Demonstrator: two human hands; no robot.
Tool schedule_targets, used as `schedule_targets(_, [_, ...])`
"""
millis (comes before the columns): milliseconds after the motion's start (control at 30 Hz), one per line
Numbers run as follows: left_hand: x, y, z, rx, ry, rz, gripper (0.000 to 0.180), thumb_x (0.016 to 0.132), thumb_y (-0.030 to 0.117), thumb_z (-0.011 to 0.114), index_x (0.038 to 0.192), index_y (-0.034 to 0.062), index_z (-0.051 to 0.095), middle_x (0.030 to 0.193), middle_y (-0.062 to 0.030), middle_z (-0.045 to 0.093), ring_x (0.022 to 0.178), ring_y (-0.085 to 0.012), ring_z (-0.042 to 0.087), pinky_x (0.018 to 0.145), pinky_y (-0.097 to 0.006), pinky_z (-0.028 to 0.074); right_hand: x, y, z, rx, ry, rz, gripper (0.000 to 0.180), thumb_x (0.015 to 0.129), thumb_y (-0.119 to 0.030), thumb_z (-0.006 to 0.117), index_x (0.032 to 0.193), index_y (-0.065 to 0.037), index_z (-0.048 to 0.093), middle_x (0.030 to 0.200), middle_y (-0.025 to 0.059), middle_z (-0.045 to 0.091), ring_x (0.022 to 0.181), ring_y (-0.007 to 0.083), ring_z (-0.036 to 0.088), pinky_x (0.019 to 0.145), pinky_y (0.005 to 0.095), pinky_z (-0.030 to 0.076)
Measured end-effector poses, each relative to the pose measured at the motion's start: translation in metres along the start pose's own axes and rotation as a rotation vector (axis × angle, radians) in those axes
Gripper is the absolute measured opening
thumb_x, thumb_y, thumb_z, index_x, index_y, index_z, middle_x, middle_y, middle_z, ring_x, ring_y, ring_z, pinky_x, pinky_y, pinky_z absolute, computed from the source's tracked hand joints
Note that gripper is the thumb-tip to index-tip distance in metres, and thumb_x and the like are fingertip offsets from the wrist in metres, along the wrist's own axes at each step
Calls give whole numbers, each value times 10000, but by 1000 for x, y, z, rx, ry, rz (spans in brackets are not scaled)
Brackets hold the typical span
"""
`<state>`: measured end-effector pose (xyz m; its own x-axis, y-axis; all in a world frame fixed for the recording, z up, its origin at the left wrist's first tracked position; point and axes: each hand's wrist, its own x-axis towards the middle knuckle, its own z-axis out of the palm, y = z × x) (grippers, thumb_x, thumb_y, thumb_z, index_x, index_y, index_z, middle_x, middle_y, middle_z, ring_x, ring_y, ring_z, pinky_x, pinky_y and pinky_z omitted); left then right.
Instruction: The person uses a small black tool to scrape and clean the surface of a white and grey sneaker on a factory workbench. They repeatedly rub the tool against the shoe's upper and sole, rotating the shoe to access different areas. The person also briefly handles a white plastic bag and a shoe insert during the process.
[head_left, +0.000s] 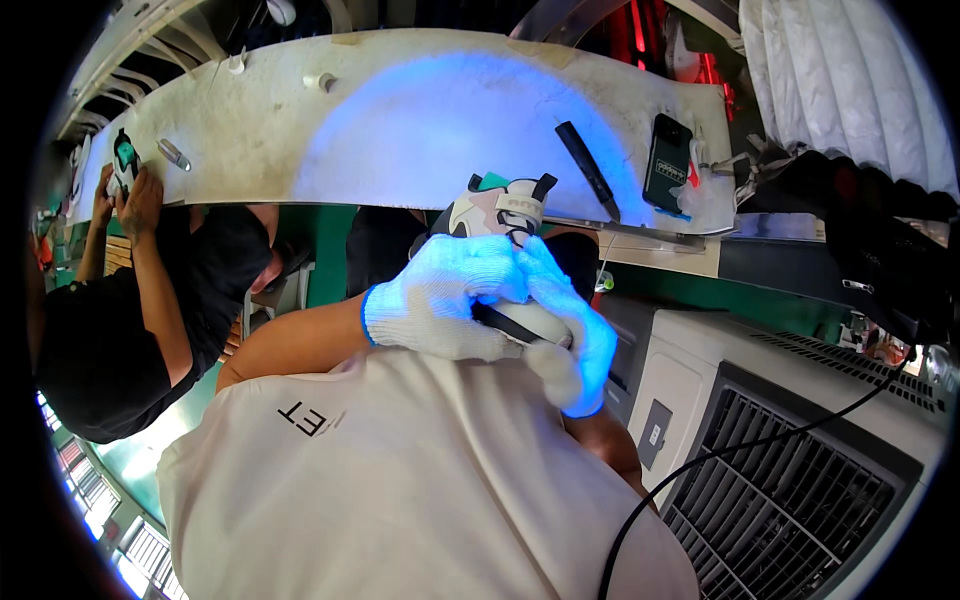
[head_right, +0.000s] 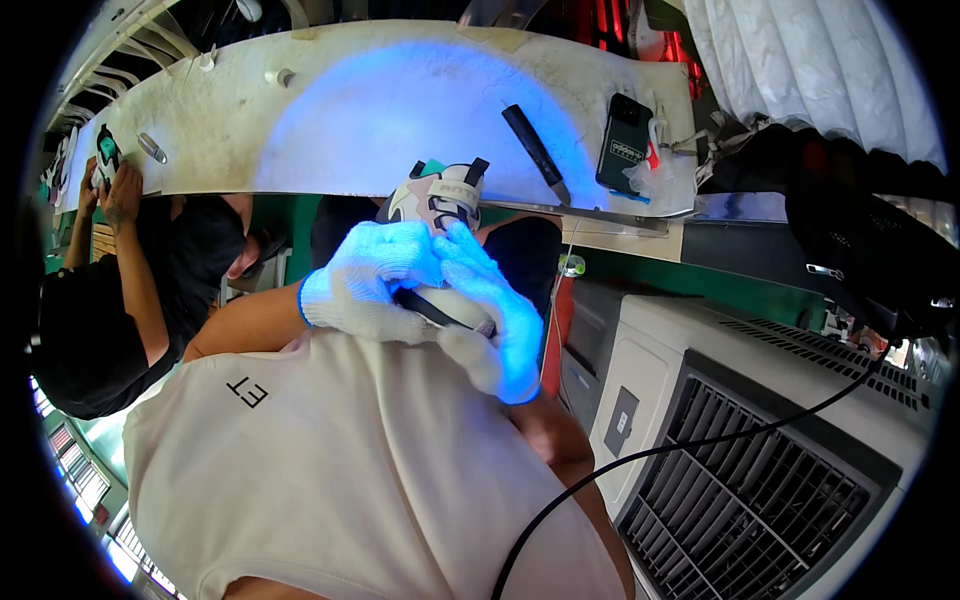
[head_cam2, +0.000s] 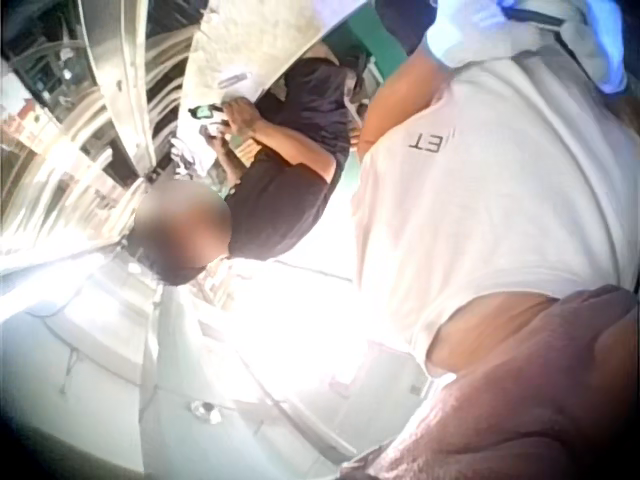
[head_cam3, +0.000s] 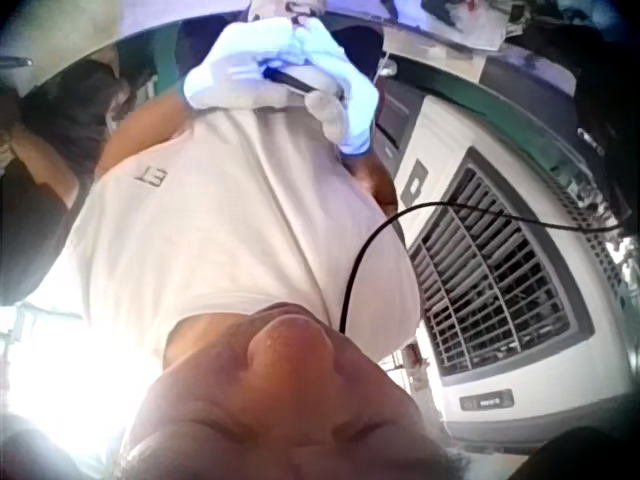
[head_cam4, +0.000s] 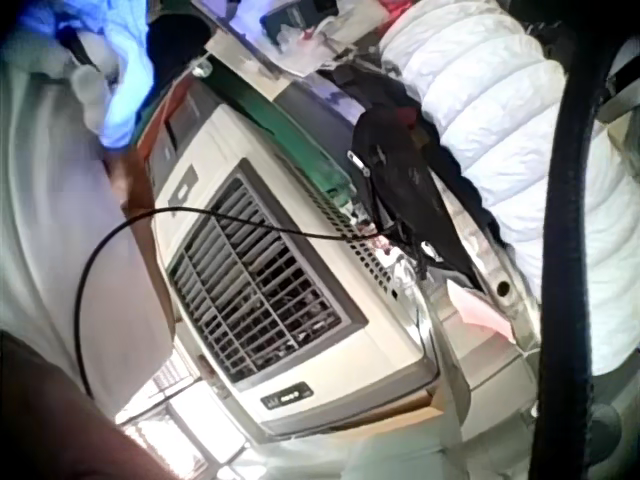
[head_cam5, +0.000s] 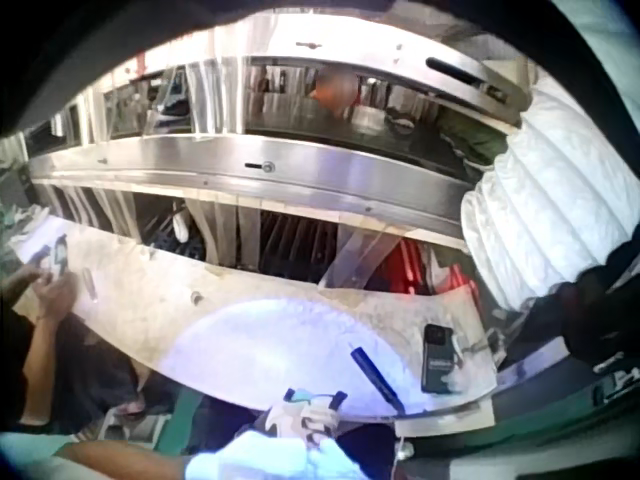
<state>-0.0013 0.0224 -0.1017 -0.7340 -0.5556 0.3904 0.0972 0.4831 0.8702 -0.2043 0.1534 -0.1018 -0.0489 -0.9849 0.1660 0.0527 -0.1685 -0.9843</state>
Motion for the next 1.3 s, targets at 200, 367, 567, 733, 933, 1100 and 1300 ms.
schedule_targets(200, [7, 4, -4, 101, -12, 15, 484, 697, 253, 1020, 1095, 118, 779, 994, -118, 738, 900, -341, 748, 799, -425, 614, -5, 17, 8, 174, 126, -53, 371, 1053, -100, 632, 1339, 103, 756, 1496, 301, 685, 1395, 394, 669, 1212, 517, 489])
schedule_targets(367, [5, 3, -11, 31, -38, -33, 478, 706, 267, 1022, 1094, 120, 784, 1009, -114, 730, 910, -320, 736, 801, -409, 604, 17, -2, 7, -155, -54, -117, 396, 1065, -67, 703, 1439, 65, 707, 1507, 266, 694, 1455, 389, 638, 1231, 481, 457])
schedule_targets(567, [15, 5, -22, -43, 21, -50, 495, 715, 242, 1029, 1114, 77, 787, 998, -95, 718, 866, -278, 719, 772, -365, 585, 54, -26, 11, -339, -168, -161, 577, 919, -96, 921, 1418, 96, 702, 1486, 304, 691, 1402, 453, 678, 1156, 499, 546])
schedule_targets(733, [4, -18, -48, -26, 106, -1, 739, 711, 328, 1049, 1324, 60, 736, 1223, -143, 710, 1057, -313, 732, 900, -397, 615, 74, -37, 20, -535, -153, -151, 839, 781, -154, 1021, 1503, 63, 652, 1564, 343, 625, 1486, 475, 598, 1215, 555, 505])
schedule_targets(933, [-66, -45, -17, 6, 426, -393, 776, 622, 374, 1047, 1224, 45, 685, 1205, -174, 691, 1086, -361, 713, 926, -434, 605, 100, -62, 30, -627, -215, -10, 729, 768, -107, 1032, 1393, 69, 699, 1492, 328, 678, 1405, 460, 673, 1159, 526, 571])
schedule_targets(1100, [-51, -54, -37, -67, 383, -304, 688, 585, 407, 1064, 1008, 84, 628, 935, -110, 610, 839, -328, 623, 714, -437, 509, 139, -79, 64, -891, -454, -128, 559, 827, -159, 1004, 1313, -13, 768, 1388, 316, 702, 1287, 512, 718, 1049, 583, 634])
schedule_targets(1300, [-29, -46, -45, -137, 359, -24, 353, 873, 352, 880, 887, 124, 612, 899, -110, 584, 853, -358, 632, 705, -460, 518, 142, -78, 73, -911, -447, -108, 419, 813, -183, 1006, 1197, -117, 851, 1346, 255, 699, 1258, 493, 724, 1030, 589, 654])
